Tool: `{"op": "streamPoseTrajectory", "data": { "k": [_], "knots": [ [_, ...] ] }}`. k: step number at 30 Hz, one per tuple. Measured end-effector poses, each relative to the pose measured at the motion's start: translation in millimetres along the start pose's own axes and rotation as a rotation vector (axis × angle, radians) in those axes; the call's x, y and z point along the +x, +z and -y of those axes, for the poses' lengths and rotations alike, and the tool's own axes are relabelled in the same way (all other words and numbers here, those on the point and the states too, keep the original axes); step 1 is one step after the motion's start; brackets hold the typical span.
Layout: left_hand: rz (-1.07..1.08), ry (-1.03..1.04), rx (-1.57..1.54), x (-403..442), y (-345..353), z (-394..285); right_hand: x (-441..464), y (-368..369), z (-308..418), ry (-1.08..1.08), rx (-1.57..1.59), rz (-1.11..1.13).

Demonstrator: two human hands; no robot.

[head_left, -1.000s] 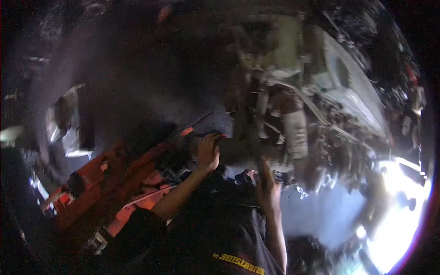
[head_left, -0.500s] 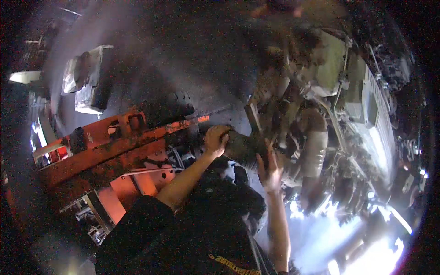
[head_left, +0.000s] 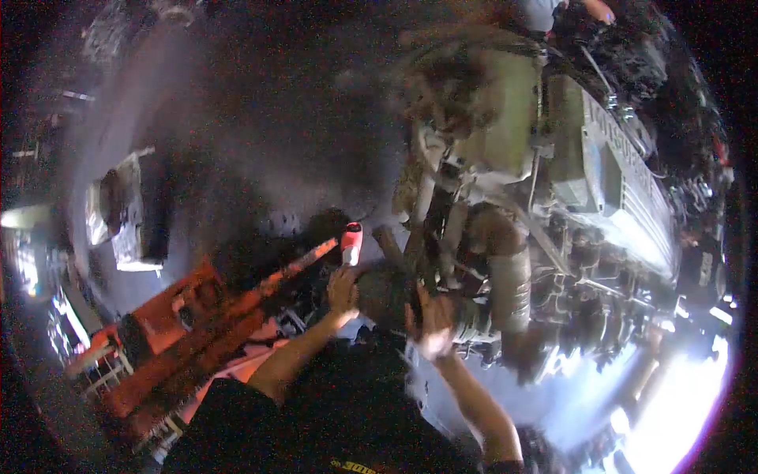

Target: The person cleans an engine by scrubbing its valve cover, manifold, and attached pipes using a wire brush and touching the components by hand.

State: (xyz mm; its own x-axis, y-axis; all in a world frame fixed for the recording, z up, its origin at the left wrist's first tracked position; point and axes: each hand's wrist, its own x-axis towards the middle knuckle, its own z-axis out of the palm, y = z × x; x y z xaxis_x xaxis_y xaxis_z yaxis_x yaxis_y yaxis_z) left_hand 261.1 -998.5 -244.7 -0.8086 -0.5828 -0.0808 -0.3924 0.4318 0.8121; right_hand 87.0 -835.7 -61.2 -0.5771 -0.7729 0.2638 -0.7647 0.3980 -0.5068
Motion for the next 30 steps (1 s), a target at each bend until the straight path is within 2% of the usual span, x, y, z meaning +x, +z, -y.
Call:
{"op": "streamPoseTrajectory", "data": {
  "k": [1, 2, 4, 5, 7, 8, 12, 17, 18, 20, 21, 23, 24, 25, 26, 29, 30],
  "knots": [
    [0.018, 0.024, -0.008, 2, 0, 3, 0, 0, 2, 0.033, -0.009, 0.017],
    [-0.025, 0.145, 0.113, 5, -2, 3, -2, 2, 1, 0.057, -0.028, 0.004],
    [0.013, 0.215, 0.102, -2, 10, 39, -4, 7, -1, 0.025, -0.014, -0.056],
    [0.043, 0.249, 0.088, 7, 3, 32, 1, 8, 1, 0.056, -0.042, -0.078],
    [0.147, 0.226, 0.152, 18, -30, -14, 7, 1, 6, 0.061, -0.098, -0.072],
    [0.268, 0.195, 0.065, 36, -54, -45, 9, 1, 7, 0.028, -0.167, -0.117],
    [0.442, 0.264, 0.077, 57, -71, -46, 6, -2, 8, 0.099, -0.142, -0.031],
    [0.930, 0.509, 0.144, 91, -84, -15, 5, -4, 0, 0.049, -0.172, -0.064],
    [0.931, 0.514, 0.156, 105, -96, -27, 1, 0, 0, 0.059, -0.125, -0.073],
    [1.153, 0.608, 0.288, 145, -125, -67, -2, 3, -3, 0.073, -0.091, -0.096],
    [1.158, 0.603, 0.300, 149, -128, -62, -5, 4, -2, 0.088, -0.057, -0.101],
    [1.206, 0.754, 0.502, 151, -128, -36, 2, -1, 7, 0.149, -0.062, -0.084],
    [1.165, 0.782, 0.406, 151, -127, -21, 3, -1, 6, 0.144, -0.084, -0.113],
    [1.158, 0.777, 0.415, 152, -127, -6, 3, 0, 5, 0.134, -0.107, -0.144],
    [1.198, 0.584, 0.544, 152, -127, 8, -10, 8, 4, 0.204, -0.139, -0.087],
    [0.844, 0.321, 0.637, 142, -140, 4, -13, 11, 2, 0.125, -0.195, -0.144],
    [0.735, 0.080, 0.373, 154, -142, 28, -21, 20, -1, 0.198, -0.122, -0.145]
  ]
}}
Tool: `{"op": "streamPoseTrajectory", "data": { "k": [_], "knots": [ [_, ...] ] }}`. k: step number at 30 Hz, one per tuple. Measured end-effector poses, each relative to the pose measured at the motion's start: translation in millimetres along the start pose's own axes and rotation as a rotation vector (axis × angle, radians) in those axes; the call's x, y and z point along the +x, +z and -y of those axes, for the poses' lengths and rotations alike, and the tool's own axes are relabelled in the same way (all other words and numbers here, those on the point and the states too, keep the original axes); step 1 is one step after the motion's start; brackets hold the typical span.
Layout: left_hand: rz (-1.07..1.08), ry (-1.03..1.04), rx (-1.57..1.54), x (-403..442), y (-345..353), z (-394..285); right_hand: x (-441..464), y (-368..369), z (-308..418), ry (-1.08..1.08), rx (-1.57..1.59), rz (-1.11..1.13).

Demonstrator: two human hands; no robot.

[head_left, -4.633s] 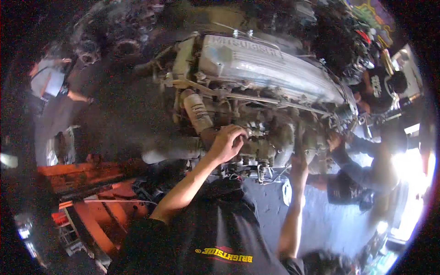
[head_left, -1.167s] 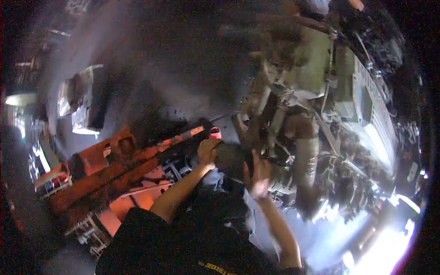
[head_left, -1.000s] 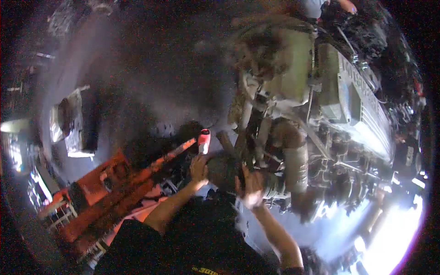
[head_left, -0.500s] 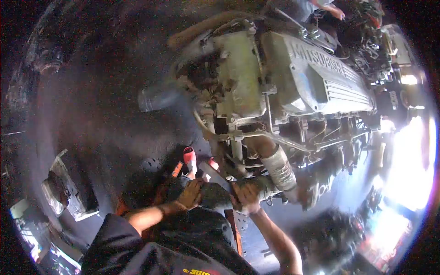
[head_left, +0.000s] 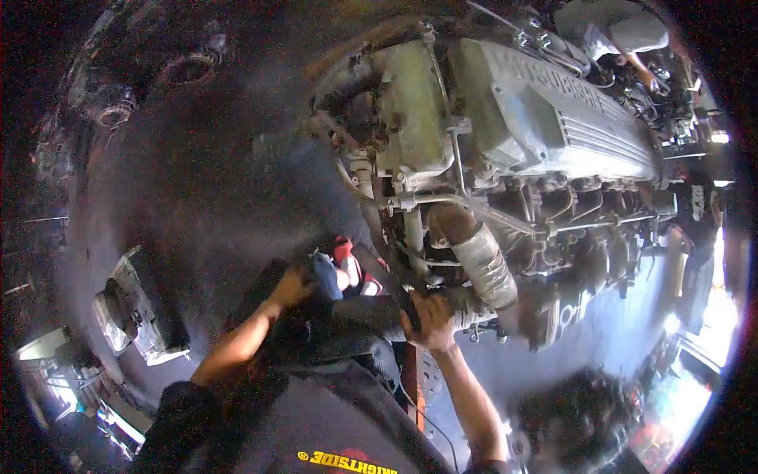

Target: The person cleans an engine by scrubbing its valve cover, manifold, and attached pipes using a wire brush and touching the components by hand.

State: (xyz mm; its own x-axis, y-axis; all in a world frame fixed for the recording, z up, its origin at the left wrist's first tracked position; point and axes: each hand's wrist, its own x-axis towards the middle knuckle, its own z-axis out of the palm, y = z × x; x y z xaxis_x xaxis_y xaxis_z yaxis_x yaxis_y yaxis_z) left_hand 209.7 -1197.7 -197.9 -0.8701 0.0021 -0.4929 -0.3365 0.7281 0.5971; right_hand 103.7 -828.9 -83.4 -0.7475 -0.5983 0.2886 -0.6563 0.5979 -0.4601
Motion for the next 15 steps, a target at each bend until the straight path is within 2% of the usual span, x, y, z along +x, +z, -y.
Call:
{"op": "streamPoseTrajectory", "data": {
  "k": [1, 5, 7, 8, 10, 11, 12, 14, 15],
  "knots": [
    [-0.098, -0.140, -0.324, 2, -4, 19, 4, -4, 3, 0.004, 0.002, 0.000],
    [-0.254, -0.282, -0.395, -17, -40, 45, 21, -15, 4, -0.027, 0.085, -0.020],
    [-0.187, -0.287, -0.166, -22, -45, 79, 18, -9, 2, -0.018, 0.096, -0.032],
    [-0.171, -0.287, -0.154, -23, -44, 97, 13, -8, -1, -0.010, 0.084, 0.009],
    [-0.264, -0.216, 0.112, -19, -39, 125, 11, -8, 2, 0.023, 0.068, 0.051],
    [-0.240, -0.205, 0.116, -14, -45, 131, 11, -10, 7, 0.055, 0.043, 0.035],
    [-0.050, -0.200, 0.135, -2, -59, 123, 14, -12, 13, 0.091, 0.015, 0.018],
    [0.176, -0.172, 0.170, 44, -71, 120, 25, -17, 31, 0.191, -0.021, 0.007],
    [0.293, -0.208, 0.027, 73, -66, 124, 24, -14, 41, 0.231, -0.027, 0.011]
  ]
}}
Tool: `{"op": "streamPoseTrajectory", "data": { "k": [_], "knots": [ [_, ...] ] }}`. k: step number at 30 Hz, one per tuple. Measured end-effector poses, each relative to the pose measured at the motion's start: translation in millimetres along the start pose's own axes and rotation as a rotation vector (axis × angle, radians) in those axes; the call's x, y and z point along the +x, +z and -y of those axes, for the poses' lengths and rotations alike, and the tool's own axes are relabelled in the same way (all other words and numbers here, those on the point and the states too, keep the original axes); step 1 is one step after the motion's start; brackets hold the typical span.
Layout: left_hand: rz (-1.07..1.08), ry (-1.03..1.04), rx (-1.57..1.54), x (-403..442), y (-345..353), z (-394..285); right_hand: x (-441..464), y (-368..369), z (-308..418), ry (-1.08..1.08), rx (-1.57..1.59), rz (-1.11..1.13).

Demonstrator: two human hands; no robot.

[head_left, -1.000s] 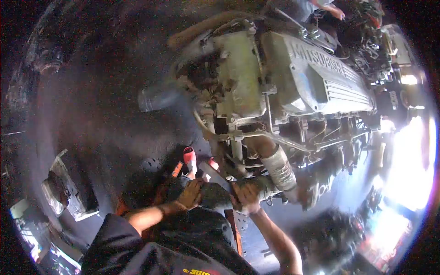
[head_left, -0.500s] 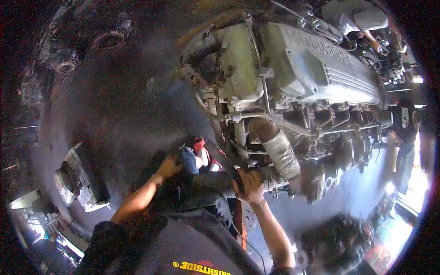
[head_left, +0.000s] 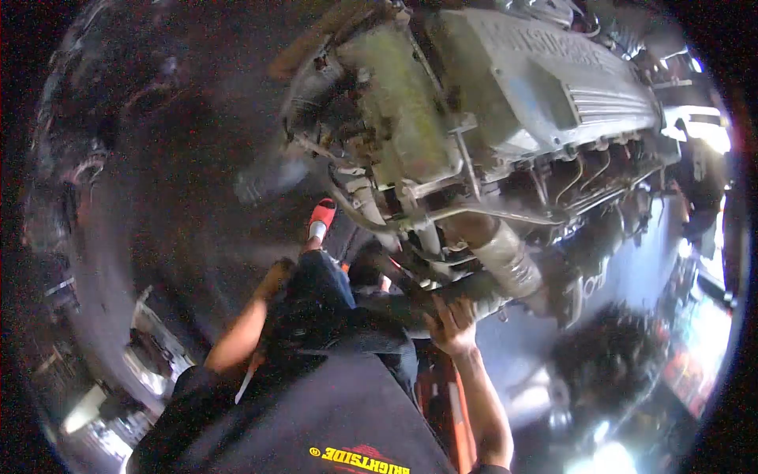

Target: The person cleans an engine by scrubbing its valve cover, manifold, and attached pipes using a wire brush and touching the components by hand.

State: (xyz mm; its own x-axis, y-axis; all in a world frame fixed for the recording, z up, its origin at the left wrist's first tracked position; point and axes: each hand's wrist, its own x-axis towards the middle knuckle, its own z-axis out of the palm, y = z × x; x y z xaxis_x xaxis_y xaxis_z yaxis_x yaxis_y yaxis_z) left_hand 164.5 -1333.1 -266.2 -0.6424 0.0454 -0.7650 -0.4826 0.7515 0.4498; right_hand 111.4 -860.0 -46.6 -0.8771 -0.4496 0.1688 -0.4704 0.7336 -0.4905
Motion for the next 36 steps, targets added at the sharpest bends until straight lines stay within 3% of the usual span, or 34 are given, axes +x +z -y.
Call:
{"op": "streamPoseTrajectory", "data": {
  "k": [1, 2, 4, 6, 10, 12, 13, 14, 15, 18, 19, 21, 22, 25, 26, 28, 31, 36],
  "knots": [
    [0.132, -0.026, -0.137, 24, -1, -5, -5, 2, 9, 0.058, -0.009, 0.011],
    [-0.029, 0.038, -0.280, 25, -15, -46, -6, 6, 20, 0.108, -0.016, 0.026],
    [-0.101, 0.181, -0.435, 60, -41, -56, -4, 14, 46, 0.135, -0.020, 0.036],
    [0.008, 0.237, -0.501, 77, -14, 3, -3, 12, 75, 0.447, 0.085, 0.219],
    [-0.196, 0.113, -0.353, 114, -13, 47, 34, 21, 113, 0.690, 0.268, 0.338],
    [-0.291, 0.050, -0.252, 135, -18, 84, 61, 32, 126, 0.645, 0.226, 0.358],
    [-0.071, 0.120, -0.248, 154, -2, 139, 73, 38, 131, 0.711, 0.296, 0.394],
    [-0.030, -0.007, -0.395, 133, -23, 127, 86, 45, 138, 0.778, 0.364, 0.427],
    [0.016, -0.134, -0.539, 107, -45, 113, 106, 49, 148, 0.744, 0.366, 0.441],
    [0.034, -0.050, -0.463, 113, -29, 196, 118, 72, 157, 0.579, 0.342, 0.463],
    [-0.078, 0.153, -0.093, 102, -30, 212, 127, 75, 159, 0.593, 0.323, 0.456],
    [-0.169, 0.089, -0.220, 90, -20, 222, 143, 80, 162, 0.543, 0.332, 0.493],
    [-0.122, -0.187, -0.706, 79, -28, 214, 147, 83, 163, 0.546, 0.312, 0.489],
    [-0.081, -0.235, -0.586, 46, -9, 244, 168, 91, 164, 0.339, 0.338, 0.558],
    [-0.178, -0.078, -0.191, 33, 19, 271, 164, 101, 156, 0.119, 0.268, 0.581],
    [-0.279, 0.062, 0.184, 19, 50, 270, 219, 90, 176, -0.016, 0.300, 0.696],
    [-0.231, -0.210, -0.332, -2, 67, 249, 254, 103, 187, -0.215, 0.344, 0.744],
    [-0.247, -0.385, -0.638, -35, 94, 221, 305, 149, 229, -0.487, 0.357, 0.762]
  ]
}}
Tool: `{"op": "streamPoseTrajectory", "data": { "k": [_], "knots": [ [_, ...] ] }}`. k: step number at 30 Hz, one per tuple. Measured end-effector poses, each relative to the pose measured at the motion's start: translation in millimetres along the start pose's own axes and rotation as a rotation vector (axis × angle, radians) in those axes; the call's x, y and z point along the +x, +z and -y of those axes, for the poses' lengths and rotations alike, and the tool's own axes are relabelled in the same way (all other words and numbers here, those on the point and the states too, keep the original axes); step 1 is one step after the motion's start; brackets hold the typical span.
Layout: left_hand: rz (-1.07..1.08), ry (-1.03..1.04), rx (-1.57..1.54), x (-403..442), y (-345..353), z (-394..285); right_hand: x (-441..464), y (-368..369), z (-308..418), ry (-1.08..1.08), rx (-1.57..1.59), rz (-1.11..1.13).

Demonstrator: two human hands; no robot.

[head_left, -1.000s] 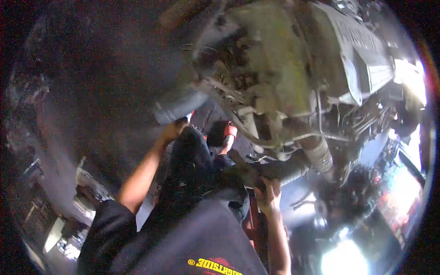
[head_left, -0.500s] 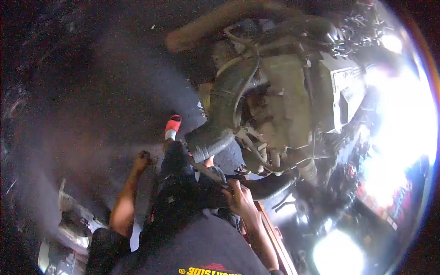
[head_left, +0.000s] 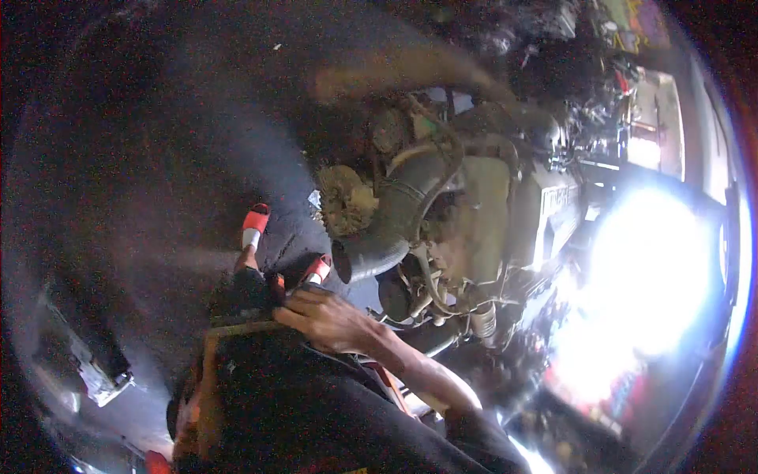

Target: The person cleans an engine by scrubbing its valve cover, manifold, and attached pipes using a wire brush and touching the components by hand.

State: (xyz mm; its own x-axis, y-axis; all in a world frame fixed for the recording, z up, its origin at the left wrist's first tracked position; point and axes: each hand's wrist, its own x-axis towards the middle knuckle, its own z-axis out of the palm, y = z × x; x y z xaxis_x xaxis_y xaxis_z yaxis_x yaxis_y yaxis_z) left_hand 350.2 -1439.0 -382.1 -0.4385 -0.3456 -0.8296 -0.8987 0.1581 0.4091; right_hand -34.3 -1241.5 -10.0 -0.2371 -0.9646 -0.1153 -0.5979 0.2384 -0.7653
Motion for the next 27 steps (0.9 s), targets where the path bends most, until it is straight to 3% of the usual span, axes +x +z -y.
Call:
{"op": "streamPoseTrajectory", "data": {
  "k": [5, 9, 11, 15, 16, 18, 19, 21, 27],
  "knots": [
    [-0.042, -0.112, -0.104, -42, -7, 24, 69, 0, 31, -0.070, 0.020, 0.165],
    [-0.087, -0.187, -0.166, -66, -1, 50, 77, -9, 34, -0.135, 0.007, 0.154],
    [-0.109, -0.227, -0.194, -80, 3, 67, 75, -23, 20, -0.120, -0.187, 0.178],
    [-0.147, -0.259, -0.233, -94, -1, 72, 52, -54, -27, 0.259, -0.252, 0.201],
    [-0.154, -0.270, -0.239, -97, -5, 72, 55, -66, -27, 0.263, -0.252, 0.203],
    [-0.164, -0.278, -0.246, -102, -14, 69, 65, -85, -22, 0.727, -0.175, 0.119],
    [-0.172, -0.280, -0.247, -102, -20, 66, 63, -84, -26, 0.725, -0.167, 0.120],
    [-0.186, -0.264, -0.235, -97, -40, 55, 55, -78, -39, 0.697, -0.007, -0.198],
    [-0.238, -0.194, -0.157, -57, -117, 5, 60, -85, -47, 0.769, 0.145, -0.387]
  ]
}}
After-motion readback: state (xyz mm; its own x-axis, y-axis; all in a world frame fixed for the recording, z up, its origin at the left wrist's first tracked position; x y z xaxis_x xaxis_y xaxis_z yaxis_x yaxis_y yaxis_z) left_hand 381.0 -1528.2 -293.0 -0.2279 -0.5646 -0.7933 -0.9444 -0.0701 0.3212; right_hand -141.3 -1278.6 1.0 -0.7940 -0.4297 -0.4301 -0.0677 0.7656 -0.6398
